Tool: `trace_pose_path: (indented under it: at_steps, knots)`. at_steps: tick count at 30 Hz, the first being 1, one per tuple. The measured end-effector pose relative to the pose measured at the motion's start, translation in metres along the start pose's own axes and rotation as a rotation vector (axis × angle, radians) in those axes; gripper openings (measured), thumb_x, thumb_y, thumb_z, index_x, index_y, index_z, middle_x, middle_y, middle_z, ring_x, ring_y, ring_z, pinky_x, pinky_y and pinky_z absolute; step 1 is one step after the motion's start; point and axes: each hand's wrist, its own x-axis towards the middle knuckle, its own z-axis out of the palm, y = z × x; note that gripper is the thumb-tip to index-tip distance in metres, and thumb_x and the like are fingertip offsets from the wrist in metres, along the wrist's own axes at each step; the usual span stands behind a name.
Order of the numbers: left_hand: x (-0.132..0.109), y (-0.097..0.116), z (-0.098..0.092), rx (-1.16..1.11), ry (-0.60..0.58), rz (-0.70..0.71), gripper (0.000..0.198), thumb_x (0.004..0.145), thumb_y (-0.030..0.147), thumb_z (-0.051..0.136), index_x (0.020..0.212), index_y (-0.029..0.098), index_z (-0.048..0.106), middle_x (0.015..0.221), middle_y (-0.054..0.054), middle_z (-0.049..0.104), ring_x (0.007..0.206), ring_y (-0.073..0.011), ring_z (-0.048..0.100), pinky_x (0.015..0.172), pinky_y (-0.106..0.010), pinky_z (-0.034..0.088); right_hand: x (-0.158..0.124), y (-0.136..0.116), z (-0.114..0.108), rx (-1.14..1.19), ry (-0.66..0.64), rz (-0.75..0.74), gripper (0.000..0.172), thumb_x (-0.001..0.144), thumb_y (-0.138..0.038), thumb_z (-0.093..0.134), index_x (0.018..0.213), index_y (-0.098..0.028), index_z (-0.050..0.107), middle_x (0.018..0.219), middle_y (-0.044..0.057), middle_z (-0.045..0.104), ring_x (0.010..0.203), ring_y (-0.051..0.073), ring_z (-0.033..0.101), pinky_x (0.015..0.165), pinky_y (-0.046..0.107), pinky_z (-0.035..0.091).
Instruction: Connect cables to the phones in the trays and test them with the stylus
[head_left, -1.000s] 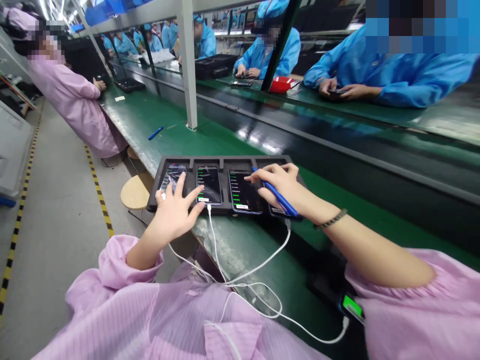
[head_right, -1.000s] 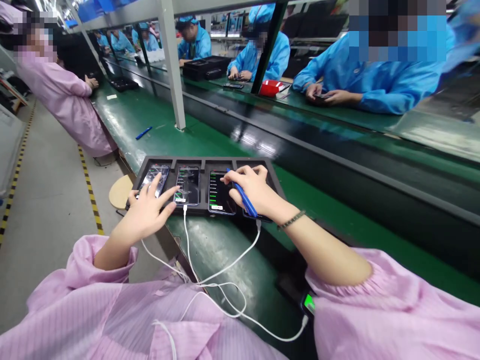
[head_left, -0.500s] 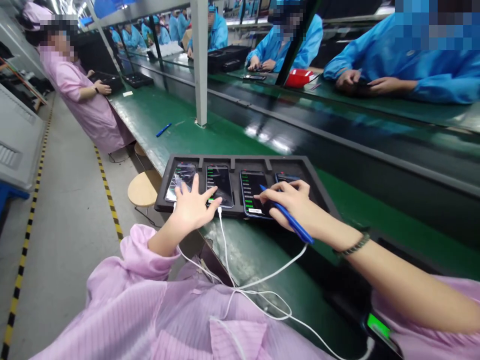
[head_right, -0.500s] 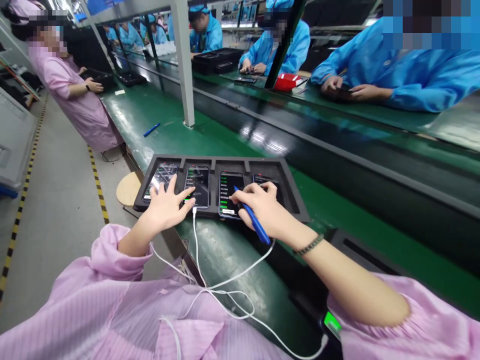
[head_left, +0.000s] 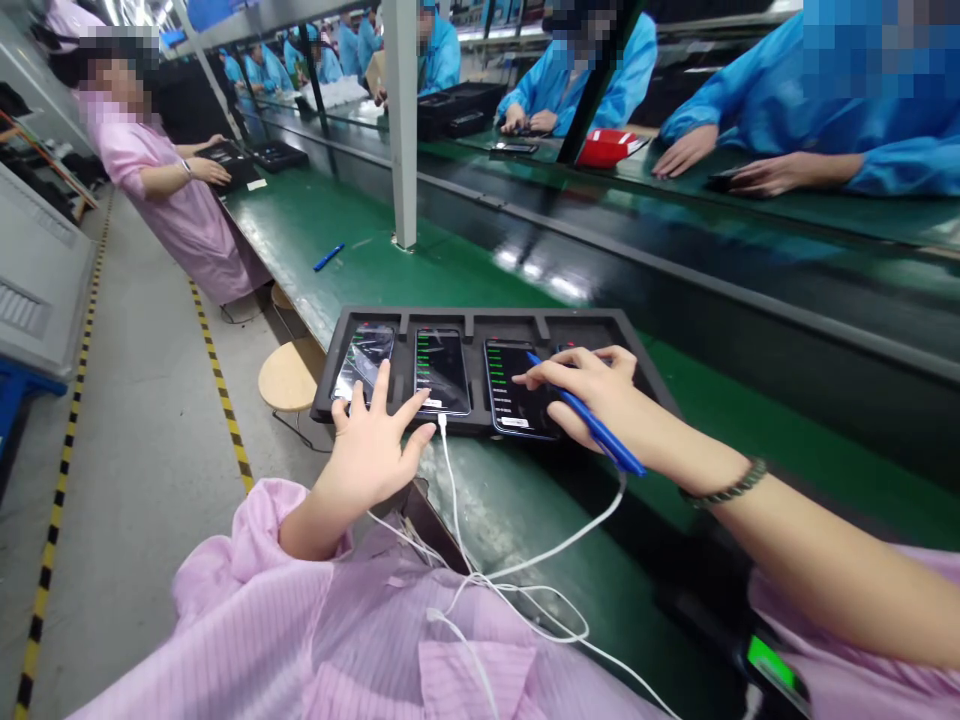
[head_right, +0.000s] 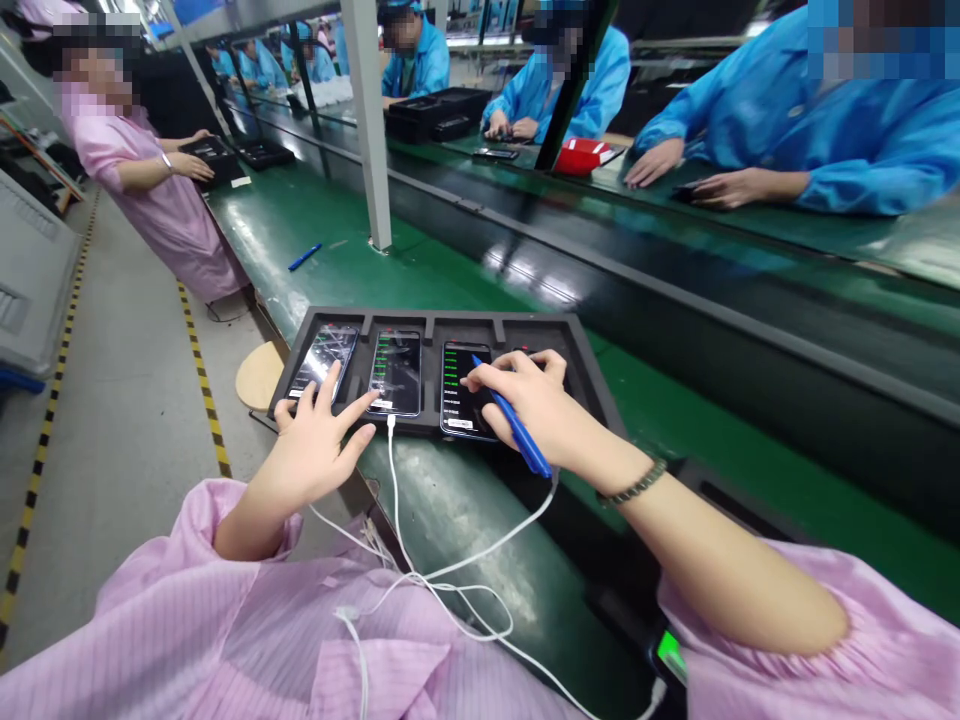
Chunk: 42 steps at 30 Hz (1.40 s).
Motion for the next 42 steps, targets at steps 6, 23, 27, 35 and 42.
trace_pose_path:
  at_steps: [6,23,27,35,42]
  knots:
    - [-0.006,-0.019,-0.004,-0.015,0.074,-0.081,0.046,0.1,0.051,0.033,0.144,0.044,0.046,0.164,-0.007,0.018,0.14,-0.0444,0.034,0.104,-0.071,0.03,-0.016,0.003,0.006,-0.032,0.038,-0.043,0.029,0.083,-0.022,0.042,0.104,-0.028,0.062,0.104,0.007,0.07,0.101,0.029,0.059,0.095,0.054,0.03]
    - [0.066,-0.002,-0.008,0.003,-0.201,0.01,0.054,0.096,0.063,0.029,0.145,0.045,0.044,0.165,-0.004,0.018,0.142,-0.0523,0.028,0.111,-0.072,0.014,0.008,0.029,0.022,-0.049,0.022,0.141,0.024,0.083,-0.025,0.042,0.1,-0.027,0.059,0.108,0.006,0.071,0.098,0.029,0.057,0.093,0.056,0.028]
    - [0.076,-0.008,-0.01,0.039,-0.194,0.019,0.054,0.097,0.061,0.027,0.145,0.044,0.044,0.165,-0.006,0.019,0.141,-0.0489,0.033,0.112,-0.07,0.016,0.0,0.022,0.006,-0.08,0.066,0.141,0.027,0.082,-0.023,0.042,0.101,-0.027,0.061,0.106,0.006,0.07,0.101,0.029,0.058,0.094,0.053,0.029]
    - [0.041,-0.011,-0.013,-0.027,0.024,0.03,0.051,0.1,0.053,0.026,0.148,0.042,0.04,0.166,-0.005,0.016,0.148,-0.0393,0.023,0.112,-0.066,0.022,-0.066,0.012,-0.032,-0.175,0.159,0.147,0.028,0.082,-0.019,0.044,0.104,-0.027,0.06,0.112,0.006,0.071,0.1,0.028,0.059,0.093,0.053,0.028]
    - [0.061,-0.069,-0.019,-0.18,0.197,-0.15,0.049,0.1,0.045,0.027,0.143,0.035,0.05,0.157,-0.01,0.036,0.145,-0.0348,0.029,0.113,-0.066,0.019,-0.035,0.002,-0.026,-0.078,0.039,0.178,0.027,0.081,-0.024,0.042,0.103,-0.025,0.058,0.107,0.007,0.071,0.103,0.029,0.057,0.094,0.053,0.025]
